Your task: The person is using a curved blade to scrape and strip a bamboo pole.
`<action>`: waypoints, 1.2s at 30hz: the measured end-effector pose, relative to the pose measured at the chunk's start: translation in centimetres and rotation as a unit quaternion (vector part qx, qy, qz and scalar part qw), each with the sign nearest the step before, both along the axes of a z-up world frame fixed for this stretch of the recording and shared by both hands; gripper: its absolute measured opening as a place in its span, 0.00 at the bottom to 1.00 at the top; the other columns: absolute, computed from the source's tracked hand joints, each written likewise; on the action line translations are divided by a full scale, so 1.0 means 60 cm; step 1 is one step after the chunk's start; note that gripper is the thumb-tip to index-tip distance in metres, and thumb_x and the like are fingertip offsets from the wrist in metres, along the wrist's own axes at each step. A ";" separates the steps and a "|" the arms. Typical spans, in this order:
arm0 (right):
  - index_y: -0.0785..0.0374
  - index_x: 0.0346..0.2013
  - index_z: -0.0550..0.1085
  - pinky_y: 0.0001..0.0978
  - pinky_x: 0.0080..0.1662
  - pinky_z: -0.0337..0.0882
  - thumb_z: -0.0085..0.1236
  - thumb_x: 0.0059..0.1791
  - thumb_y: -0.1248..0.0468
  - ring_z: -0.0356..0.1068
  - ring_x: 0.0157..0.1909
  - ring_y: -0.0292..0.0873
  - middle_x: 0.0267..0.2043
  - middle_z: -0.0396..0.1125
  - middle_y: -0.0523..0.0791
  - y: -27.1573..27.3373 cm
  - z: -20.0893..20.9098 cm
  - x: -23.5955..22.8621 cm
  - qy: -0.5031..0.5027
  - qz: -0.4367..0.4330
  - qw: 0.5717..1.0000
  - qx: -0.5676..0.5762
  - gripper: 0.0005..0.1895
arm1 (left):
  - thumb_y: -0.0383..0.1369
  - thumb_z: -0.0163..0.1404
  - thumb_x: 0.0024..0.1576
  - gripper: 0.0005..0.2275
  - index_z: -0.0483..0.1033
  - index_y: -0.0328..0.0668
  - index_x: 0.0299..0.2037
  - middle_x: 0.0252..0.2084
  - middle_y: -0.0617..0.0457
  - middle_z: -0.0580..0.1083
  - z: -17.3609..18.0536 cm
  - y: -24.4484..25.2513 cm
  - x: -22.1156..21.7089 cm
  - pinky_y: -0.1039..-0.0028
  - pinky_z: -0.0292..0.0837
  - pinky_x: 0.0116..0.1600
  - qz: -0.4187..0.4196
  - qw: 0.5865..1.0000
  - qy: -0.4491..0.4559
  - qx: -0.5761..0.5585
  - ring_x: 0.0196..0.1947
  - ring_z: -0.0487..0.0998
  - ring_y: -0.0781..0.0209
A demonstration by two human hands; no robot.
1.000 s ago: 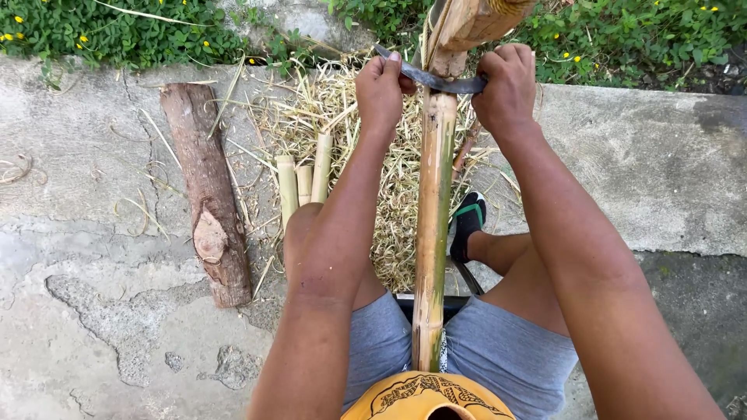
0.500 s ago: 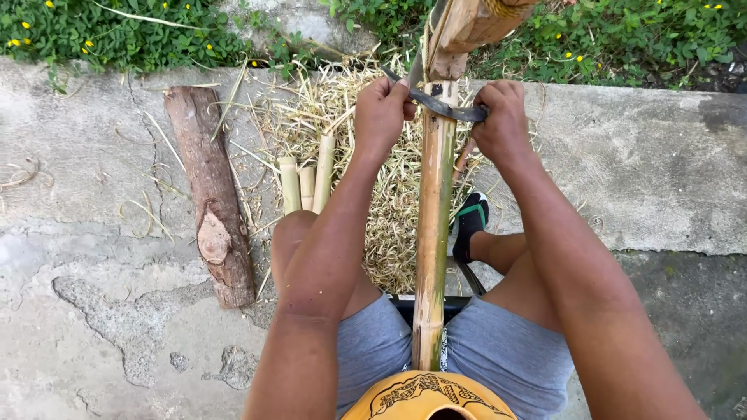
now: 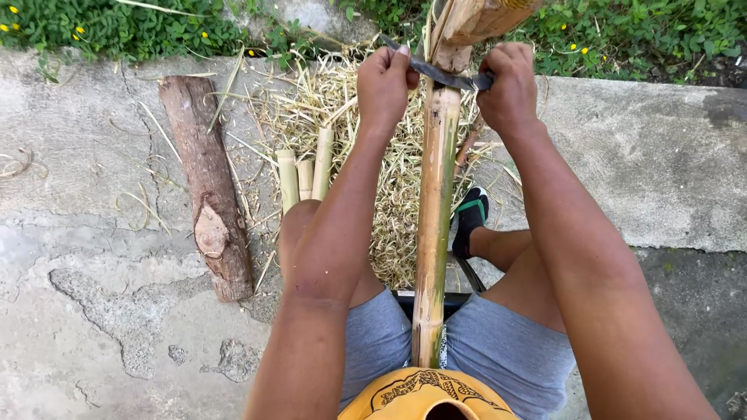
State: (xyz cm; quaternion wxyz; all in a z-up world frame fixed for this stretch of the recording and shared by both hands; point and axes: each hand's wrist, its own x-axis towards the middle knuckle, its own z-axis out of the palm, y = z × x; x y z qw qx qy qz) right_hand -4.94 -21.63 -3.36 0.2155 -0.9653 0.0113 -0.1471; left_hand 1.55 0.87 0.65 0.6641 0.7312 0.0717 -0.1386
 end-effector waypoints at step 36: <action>0.64 0.35 0.74 0.45 0.55 0.66 0.59 0.42 0.79 0.62 0.54 0.57 0.45 0.68 0.49 -0.002 0.067 -0.065 0.025 0.035 0.998 0.038 0.11 | 0.35 0.49 0.61 0.12 0.79 0.36 0.29 0.25 0.50 0.80 0.019 0.008 -0.042 0.72 0.74 0.31 -0.007 0.998 0.058 0.003 0.22 0.78 0.66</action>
